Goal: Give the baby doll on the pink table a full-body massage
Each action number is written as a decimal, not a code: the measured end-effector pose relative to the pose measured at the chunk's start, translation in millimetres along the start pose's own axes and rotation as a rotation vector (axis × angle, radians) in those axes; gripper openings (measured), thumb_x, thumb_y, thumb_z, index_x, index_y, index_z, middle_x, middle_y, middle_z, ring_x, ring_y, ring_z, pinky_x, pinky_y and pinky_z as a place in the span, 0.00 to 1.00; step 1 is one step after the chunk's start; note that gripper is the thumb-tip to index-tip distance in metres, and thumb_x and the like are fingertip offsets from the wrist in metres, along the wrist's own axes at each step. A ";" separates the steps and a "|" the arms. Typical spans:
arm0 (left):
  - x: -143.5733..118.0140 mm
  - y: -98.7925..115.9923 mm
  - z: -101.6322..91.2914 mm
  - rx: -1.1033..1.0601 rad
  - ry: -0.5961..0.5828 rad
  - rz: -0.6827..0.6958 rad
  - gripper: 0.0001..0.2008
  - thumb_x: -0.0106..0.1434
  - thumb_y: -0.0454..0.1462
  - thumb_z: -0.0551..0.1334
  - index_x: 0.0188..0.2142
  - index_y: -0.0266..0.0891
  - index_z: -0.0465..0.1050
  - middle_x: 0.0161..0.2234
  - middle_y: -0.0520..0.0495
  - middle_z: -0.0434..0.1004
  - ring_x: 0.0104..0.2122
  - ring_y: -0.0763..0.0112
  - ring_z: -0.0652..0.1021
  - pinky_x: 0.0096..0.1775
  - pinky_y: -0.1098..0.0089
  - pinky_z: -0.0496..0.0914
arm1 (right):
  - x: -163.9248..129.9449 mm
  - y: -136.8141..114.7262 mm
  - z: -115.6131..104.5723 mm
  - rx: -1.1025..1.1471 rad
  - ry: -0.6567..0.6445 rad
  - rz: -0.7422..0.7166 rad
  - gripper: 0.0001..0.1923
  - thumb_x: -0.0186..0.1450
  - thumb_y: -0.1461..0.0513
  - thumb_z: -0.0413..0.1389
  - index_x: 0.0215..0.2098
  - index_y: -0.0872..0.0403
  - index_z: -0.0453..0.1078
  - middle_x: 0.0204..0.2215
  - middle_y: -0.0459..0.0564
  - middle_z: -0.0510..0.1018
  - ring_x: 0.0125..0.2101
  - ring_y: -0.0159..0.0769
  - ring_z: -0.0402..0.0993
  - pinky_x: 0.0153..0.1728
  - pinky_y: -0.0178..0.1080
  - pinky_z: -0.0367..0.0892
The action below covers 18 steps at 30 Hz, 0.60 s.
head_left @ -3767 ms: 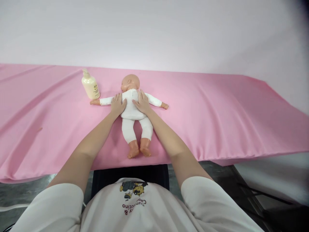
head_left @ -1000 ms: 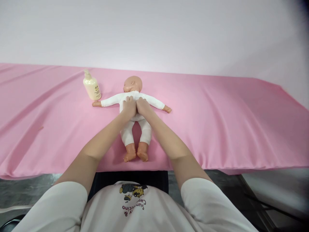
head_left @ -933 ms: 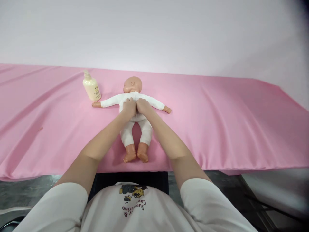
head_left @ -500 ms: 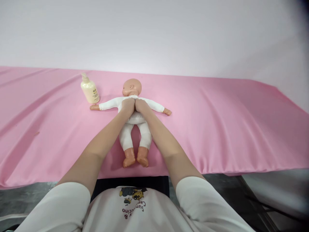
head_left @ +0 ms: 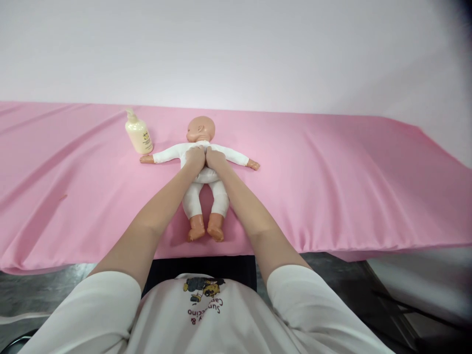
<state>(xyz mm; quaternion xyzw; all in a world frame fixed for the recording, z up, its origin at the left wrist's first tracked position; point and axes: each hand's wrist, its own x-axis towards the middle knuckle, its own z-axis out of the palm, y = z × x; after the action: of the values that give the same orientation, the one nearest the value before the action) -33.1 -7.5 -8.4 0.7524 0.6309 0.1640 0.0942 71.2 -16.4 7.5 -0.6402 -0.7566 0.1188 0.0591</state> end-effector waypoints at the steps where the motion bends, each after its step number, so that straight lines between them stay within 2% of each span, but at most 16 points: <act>1: -5.1 2.2 -2.7 0.059 -0.008 -0.034 0.20 0.73 0.32 0.51 0.60 0.23 0.66 0.56 0.21 0.73 0.57 0.41 0.74 0.55 0.49 0.68 | -4.4 -1.1 0.5 -0.009 0.007 0.003 0.21 0.76 0.63 0.43 0.63 0.65 0.62 0.55 0.68 0.78 0.54 0.52 0.79 0.54 0.48 0.70; 3: -15.9 4.8 -7.3 0.172 -0.021 -0.064 0.20 0.75 0.34 0.49 0.61 0.27 0.64 0.59 0.25 0.71 0.60 0.45 0.72 0.57 0.53 0.67 | -12.5 -2.8 3.6 -0.019 0.035 -0.007 0.21 0.77 0.60 0.41 0.62 0.65 0.60 0.54 0.68 0.79 0.53 0.52 0.78 0.53 0.48 0.69; 6: -32.2 2.8 -10.4 0.247 -0.013 -0.001 0.20 0.75 0.35 0.48 0.61 0.29 0.64 0.59 0.29 0.71 0.61 0.50 0.70 0.58 0.57 0.65 | -24.3 -4.3 11.6 -0.062 0.085 -0.058 0.24 0.77 0.58 0.39 0.63 0.67 0.59 0.57 0.72 0.74 0.57 0.55 0.72 0.56 0.51 0.66; 11: -63.6 -7.0 -6.7 0.233 0.042 0.061 0.24 0.73 0.35 0.49 0.65 0.28 0.62 0.64 0.31 0.68 0.61 0.50 0.70 0.60 0.57 0.64 | -51.3 -1.4 24.1 -0.072 0.188 -0.116 0.28 0.75 0.57 0.42 0.66 0.67 0.57 0.62 0.72 0.68 0.59 0.60 0.64 0.59 0.57 0.62; 15: -93.4 -11.1 -3.9 0.158 0.103 0.055 0.28 0.74 0.38 0.48 0.71 0.33 0.55 0.71 0.36 0.60 0.69 0.52 0.63 0.66 0.54 0.58 | -76.9 11.3 32.2 0.003 0.234 -0.283 0.28 0.76 0.57 0.42 0.70 0.60 0.57 0.64 0.65 0.67 0.62 0.54 0.63 0.63 0.55 0.58; 18: -109.0 -10.3 -6.2 0.143 0.152 0.060 0.26 0.76 0.38 0.44 0.70 0.38 0.59 0.72 0.40 0.60 0.70 0.54 0.60 0.67 0.51 0.57 | -89.8 20.4 37.3 0.080 0.296 -0.393 0.26 0.76 0.57 0.42 0.68 0.59 0.61 0.67 0.63 0.64 0.67 0.49 0.58 0.69 0.51 0.53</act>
<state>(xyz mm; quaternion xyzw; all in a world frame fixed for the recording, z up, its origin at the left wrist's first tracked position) -61.2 -112.8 -20.2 0.7612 0.6235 0.1779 -0.0129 97.2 -105.5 -28.1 -0.4884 -0.8444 0.0397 0.2164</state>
